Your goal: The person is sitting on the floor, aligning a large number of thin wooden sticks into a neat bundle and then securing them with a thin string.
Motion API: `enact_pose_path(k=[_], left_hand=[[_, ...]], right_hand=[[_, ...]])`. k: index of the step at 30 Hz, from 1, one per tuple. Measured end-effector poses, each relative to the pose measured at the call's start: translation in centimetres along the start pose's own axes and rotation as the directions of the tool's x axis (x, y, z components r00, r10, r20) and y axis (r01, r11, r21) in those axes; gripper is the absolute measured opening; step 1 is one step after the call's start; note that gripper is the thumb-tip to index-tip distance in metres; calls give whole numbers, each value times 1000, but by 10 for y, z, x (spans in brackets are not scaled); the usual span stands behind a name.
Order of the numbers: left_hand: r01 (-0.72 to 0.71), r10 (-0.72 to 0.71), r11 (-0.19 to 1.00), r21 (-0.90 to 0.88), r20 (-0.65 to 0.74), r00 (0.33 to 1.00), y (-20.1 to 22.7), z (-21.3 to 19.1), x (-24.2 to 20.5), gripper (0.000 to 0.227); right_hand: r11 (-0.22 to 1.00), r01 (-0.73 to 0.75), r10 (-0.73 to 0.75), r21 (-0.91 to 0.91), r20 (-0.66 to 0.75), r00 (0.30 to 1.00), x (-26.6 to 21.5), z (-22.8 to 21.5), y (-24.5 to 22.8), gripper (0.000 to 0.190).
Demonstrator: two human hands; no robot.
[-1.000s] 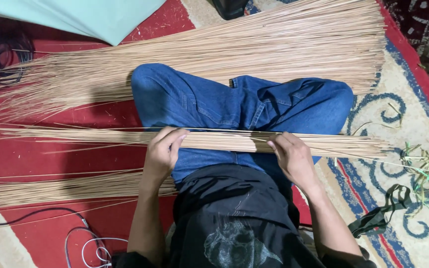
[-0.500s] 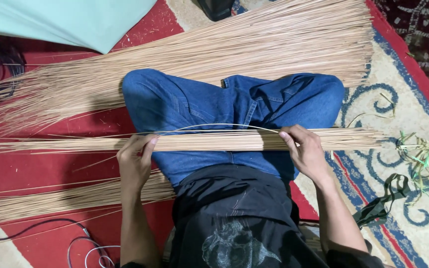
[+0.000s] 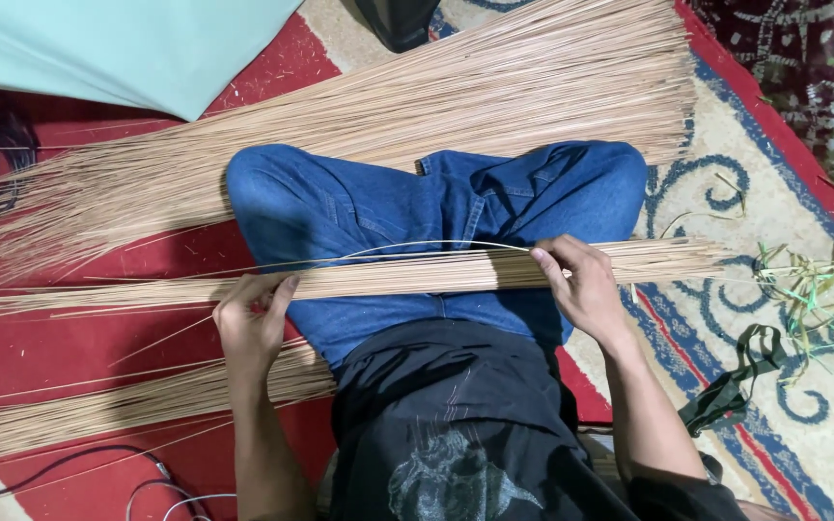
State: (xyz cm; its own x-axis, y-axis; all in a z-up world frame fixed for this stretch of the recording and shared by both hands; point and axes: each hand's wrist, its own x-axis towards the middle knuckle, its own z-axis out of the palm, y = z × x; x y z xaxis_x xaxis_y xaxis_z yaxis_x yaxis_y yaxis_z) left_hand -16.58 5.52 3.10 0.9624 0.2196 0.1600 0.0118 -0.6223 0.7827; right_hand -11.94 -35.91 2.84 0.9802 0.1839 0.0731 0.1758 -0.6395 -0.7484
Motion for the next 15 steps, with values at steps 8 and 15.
enact_pose_path(k=[8, 15], left_hand=[[0, -7, 994, -107, -67, 998, 5, 0, -5, 6], [-6, -8, 991, -133, -109, 994, 7, -1, -9, 7]], right_hand=[[1000, -5, 5, 27, -2, 1000, -2, -5, -7, 14], [999, 5, -4, 38, -6, 1000, -6, -6, -8, 14]])
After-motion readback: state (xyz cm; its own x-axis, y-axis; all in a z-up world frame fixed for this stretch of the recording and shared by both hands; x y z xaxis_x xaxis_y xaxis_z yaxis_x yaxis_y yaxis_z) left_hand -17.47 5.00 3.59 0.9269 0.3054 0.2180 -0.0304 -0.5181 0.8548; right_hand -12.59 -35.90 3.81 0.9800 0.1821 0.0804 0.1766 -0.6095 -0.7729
